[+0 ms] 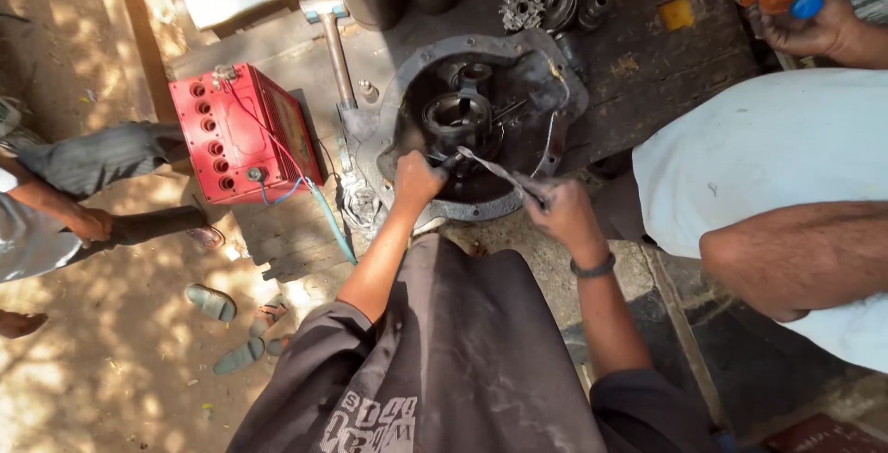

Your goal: Cleaning and reassembling gears inside a vehicle differential housing using oil and a brush.

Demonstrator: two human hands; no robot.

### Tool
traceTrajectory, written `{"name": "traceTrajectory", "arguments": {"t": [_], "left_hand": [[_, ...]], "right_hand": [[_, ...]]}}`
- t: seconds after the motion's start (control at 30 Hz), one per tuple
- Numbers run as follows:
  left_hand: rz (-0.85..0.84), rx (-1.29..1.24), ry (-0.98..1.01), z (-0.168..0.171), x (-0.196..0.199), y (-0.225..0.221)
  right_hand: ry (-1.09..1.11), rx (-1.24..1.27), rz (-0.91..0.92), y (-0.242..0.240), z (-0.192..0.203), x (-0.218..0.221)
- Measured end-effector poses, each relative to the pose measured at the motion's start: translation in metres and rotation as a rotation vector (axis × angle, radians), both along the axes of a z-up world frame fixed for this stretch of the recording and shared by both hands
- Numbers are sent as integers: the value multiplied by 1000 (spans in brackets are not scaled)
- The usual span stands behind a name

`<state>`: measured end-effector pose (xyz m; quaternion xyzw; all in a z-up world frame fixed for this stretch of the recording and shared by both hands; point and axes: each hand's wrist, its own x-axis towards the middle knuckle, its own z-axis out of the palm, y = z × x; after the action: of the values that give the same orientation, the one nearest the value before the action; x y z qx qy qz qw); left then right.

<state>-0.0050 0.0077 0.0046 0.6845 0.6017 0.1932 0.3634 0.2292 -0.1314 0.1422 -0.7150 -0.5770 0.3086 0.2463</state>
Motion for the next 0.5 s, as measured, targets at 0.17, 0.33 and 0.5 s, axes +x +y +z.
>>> {"name": "traceTrajectory", "arguments": {"t": [0.17,0.33,0.5], "left_hand": [[-138,110,-303,22,-13,-8],[-179,-33,-290,-20,-13,-1],[-234,52,-168,-78,-14,5]], "right_hand": [[-133,250,184,34,-3,4],[-287,239,246,41,-50,1],[-161,295,242,41,-16,-25]]}}
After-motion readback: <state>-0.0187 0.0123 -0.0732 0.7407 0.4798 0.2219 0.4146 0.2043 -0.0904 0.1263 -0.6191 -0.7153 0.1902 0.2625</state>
